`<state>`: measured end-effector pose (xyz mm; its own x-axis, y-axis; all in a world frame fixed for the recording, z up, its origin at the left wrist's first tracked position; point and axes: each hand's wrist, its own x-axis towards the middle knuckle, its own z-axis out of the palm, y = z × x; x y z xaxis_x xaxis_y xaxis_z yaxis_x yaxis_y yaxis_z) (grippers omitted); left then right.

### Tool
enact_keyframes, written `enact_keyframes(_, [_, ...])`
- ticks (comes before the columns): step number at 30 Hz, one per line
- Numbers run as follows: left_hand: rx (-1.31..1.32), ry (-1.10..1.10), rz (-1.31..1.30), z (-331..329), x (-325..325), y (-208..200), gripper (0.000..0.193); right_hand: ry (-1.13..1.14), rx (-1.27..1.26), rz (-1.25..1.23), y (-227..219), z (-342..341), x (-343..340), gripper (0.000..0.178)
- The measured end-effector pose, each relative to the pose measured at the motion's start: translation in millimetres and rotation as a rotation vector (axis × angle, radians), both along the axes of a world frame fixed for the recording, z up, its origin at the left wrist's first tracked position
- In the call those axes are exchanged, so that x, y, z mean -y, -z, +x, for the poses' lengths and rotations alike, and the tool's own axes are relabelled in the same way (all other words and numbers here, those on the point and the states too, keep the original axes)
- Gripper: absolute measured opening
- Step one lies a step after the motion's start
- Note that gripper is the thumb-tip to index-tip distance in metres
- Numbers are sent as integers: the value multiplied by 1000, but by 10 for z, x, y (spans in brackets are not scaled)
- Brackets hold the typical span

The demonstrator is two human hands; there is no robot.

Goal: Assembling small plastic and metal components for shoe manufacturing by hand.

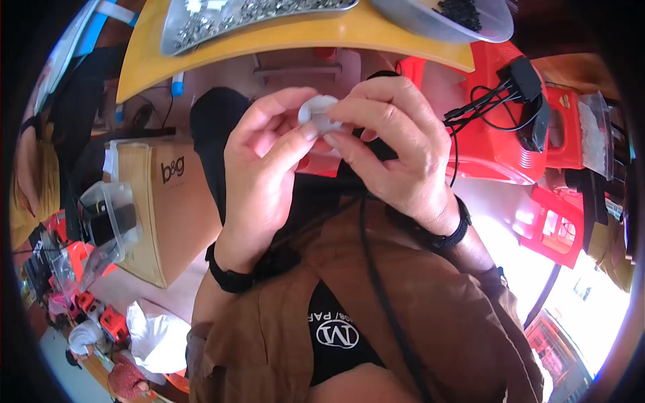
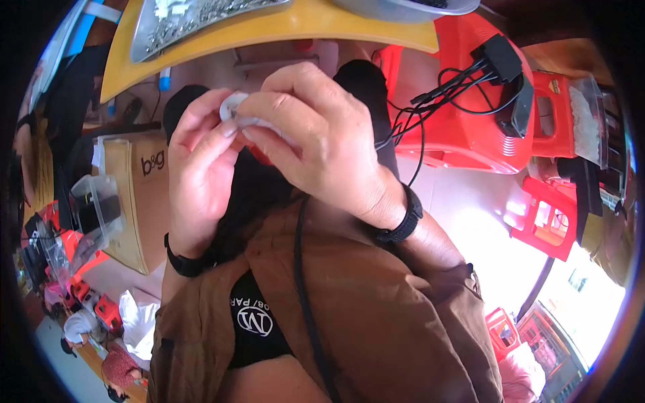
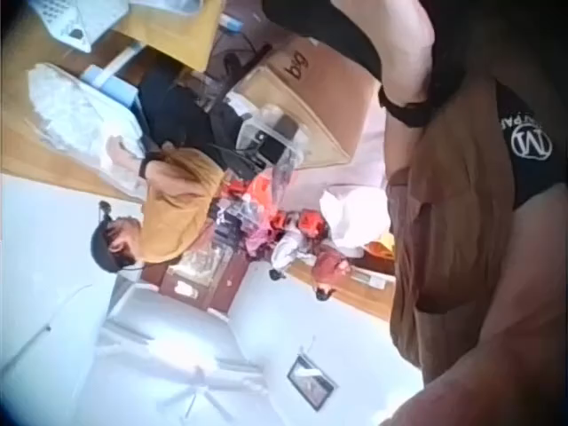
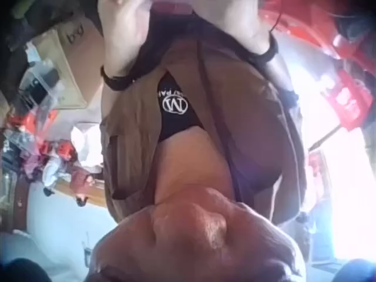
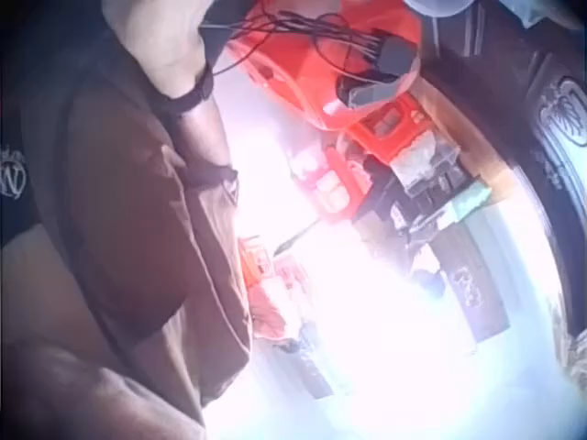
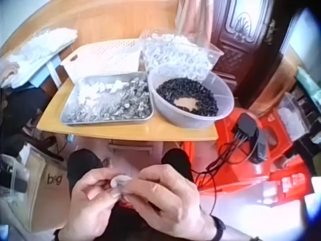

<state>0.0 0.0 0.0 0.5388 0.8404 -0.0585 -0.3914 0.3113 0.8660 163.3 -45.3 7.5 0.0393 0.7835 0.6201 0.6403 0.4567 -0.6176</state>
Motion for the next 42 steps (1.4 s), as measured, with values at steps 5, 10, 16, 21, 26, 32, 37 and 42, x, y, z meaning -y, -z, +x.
enact_keyframes(5, [-35,-102,-81,8,-30,-34,20,82,6,1,-228,251,-57,28])
enact_keyframes(10, [-21,-117,-137,-20,-74,72,17,389,150,-131,-493,949,-304,16])
enact_keyframes(16, [-35,-77,-133,-38,-75,82,16,566,593,-358,-386,1809,-798,17])
enact_keyframes(21, [-51,-95,-117,-101,-105,132,17,502,847,-514,-277,2038,-1225,20])
enact_keyframes(26, [-73,-114,-105,-106,-114,125,17,413,848,-717,-119,2055,-1459,18])
enact_keyframes(32, [-73,-99,-154,-47,-93,59,22,274,619,-687,-149,2042,-1469,17])
enact_keyframes(37, [-46,-48,-191,-30,-95,60,24,221,317,-622,-308,1944,-1383,17])
enact_keyframes(42, [-59,-28,-166,-8,-64,2,23,142,34,-567,-441,1815,-1224,23])
